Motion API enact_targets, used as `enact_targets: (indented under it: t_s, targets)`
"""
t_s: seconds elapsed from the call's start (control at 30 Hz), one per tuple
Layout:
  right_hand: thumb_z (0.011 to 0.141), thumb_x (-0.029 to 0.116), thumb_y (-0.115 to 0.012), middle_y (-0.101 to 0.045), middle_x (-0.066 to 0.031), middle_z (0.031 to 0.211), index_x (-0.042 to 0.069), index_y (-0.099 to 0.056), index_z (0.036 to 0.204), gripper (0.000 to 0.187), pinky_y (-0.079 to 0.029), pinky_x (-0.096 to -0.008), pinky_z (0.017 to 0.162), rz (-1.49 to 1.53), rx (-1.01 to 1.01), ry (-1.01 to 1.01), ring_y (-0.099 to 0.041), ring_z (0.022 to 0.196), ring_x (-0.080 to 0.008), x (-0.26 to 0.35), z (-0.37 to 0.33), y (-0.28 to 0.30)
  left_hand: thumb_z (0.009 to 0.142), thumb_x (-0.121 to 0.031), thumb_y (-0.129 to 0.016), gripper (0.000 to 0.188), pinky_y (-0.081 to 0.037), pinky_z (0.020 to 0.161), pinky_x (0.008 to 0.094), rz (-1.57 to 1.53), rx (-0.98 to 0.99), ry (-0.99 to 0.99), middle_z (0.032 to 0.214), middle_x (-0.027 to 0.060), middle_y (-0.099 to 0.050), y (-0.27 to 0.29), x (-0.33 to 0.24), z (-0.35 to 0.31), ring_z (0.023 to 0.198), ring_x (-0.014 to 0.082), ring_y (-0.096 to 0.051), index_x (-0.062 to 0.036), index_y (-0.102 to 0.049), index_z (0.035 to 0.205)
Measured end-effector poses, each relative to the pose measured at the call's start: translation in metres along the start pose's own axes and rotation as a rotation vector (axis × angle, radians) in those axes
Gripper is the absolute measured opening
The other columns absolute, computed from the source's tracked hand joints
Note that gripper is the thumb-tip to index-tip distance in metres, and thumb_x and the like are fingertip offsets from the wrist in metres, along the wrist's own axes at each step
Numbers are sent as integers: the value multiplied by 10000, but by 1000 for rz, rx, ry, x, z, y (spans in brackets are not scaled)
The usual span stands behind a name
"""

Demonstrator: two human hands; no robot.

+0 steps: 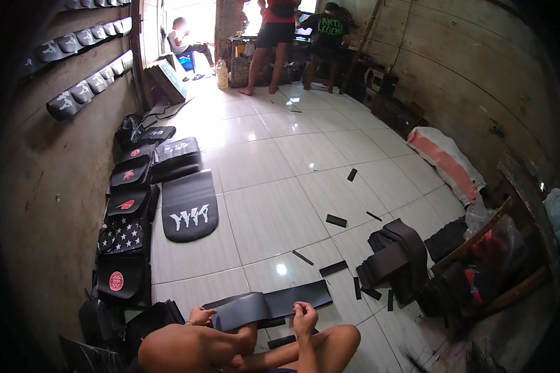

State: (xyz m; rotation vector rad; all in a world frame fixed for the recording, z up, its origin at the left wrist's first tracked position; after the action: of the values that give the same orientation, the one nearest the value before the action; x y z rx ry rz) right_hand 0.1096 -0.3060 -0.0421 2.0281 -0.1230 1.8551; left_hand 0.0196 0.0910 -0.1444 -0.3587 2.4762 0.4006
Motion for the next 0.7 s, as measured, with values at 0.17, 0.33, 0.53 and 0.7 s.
enact_targets:
  t_s: [0.17,0.33,0.53,0.7]
  targets:
    - [842,44,-611,-680,-77,761,-29,-676,863,100,-507,-256,663,40,3,-17,-630,688,-127,7,10,9,722,-111,-800,441,-516,473,305,-108,84,-109,710,77,-628,0,-2,0,539,170,-601,51,-548,1047]
    - [852,38,-603,-684,-74,779,-33,-674,878,104,-509,-252,665,44,64,-32,-631,695,-123,3,4,-3,676,-155,-832,590,-554,700,331,566,-446,-425,926,134,-667,22,-16,-8,810,228,-656,41,-521,1136]
    - [820,93,-637,-686,-88,725,-11,-688,867,125,-510,-292,658,74,63,-62,-656,680,-158,-12,-5,-5,690,-136,-818,548,-556,748,349,629,-455,-372,978,148,-666,-9,-19,-29,866,241,-657,40,-539,1128]
    - [825,92,-638,-682,-75,718,-13,-688,869,124,-509,-279,652,91,94,-69,-650,665,-138,-6,-6,-11,703,-122,-807,514,-558,748,354,267,-185,-279,976,145,-667,-4,-18,-22,865,239,-658,40,-549,1116]
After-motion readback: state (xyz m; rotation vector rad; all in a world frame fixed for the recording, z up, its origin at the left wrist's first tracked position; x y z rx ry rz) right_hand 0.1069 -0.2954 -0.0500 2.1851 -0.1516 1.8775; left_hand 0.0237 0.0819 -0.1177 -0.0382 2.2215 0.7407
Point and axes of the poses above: each hand's wrist, its own z-axis towards the middle knuckle, its own y-axis out of the back of the hand, x = y × z, the point moved 6 cm from there along z, towards the middle knuckle
